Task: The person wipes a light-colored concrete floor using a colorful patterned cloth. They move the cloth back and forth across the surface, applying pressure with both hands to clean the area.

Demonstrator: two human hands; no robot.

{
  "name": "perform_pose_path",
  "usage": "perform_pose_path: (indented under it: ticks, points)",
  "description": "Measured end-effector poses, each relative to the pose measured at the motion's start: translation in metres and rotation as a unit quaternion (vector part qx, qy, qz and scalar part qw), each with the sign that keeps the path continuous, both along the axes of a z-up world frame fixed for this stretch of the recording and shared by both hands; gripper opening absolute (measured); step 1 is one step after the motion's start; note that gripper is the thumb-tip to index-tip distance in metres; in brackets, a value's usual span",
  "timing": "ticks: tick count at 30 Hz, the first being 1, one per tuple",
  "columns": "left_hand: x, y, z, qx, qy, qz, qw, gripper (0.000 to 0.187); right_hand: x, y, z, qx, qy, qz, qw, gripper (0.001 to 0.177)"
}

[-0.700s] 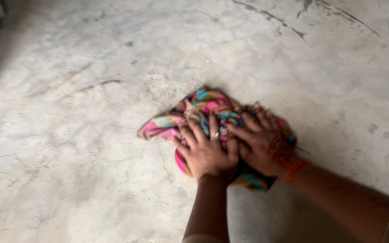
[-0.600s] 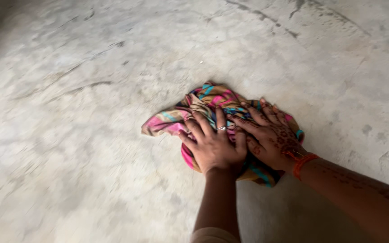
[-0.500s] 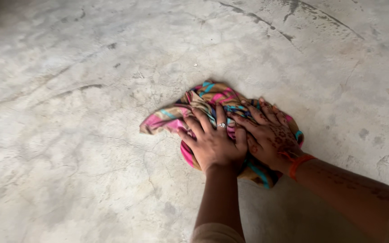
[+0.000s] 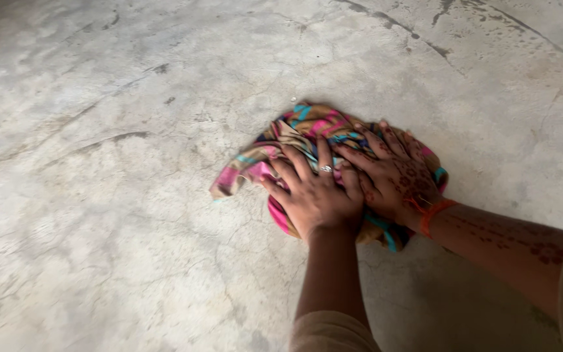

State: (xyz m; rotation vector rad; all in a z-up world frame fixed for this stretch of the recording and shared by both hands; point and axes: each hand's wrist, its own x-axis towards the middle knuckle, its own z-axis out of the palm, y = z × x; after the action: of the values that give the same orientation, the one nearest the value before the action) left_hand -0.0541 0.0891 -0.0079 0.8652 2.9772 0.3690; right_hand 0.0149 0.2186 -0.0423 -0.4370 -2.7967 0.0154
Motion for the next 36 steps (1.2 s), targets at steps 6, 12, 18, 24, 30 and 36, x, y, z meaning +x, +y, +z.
perform_pose_path:
  ticks: [6,12,18,24,30,36]
  points:
    - [-0.029,0.022,-0.005,-0.007,0.019,0.020,1.000,0.071,-0.035,0.024,-0.009,-0.027,-0.009,-0.021,0.999,0.051]
    - [-0.059,0.045,-0.018,0.005,0.079,0.039,0.996,0.071,-0.062,0.039,-0.005,-0.055,-0.013,-0.041,0.998,0.053]
    - [-0.074,0.059,-0.020,-0.004,0.053,0.062,0.997,0.069,-0.084,0.046,0.001,-0.063,-0.046,-0.070,0.994,0.053]
    - [-0.093,0.071,-0.020,0.005,0.070,0.072,0.995,0.068,-0.100,0.056,-0.001,-0.075,-0.014,-0.073,0.994,0.050]
    - [-0.104,0.076,-0.018,-0.005,0.064,0.067,0.996,0.069,-0.109,0.060,-0.001,-0.073,-0.002,-0.065,0.995,0.051]
    - [-0.100,0.070,-0.017,-0.015,0.049,0.044,0.998,0.070,-0.101,0.054,0.003,-0.056,0.003,-0.056,0.997,0.055]
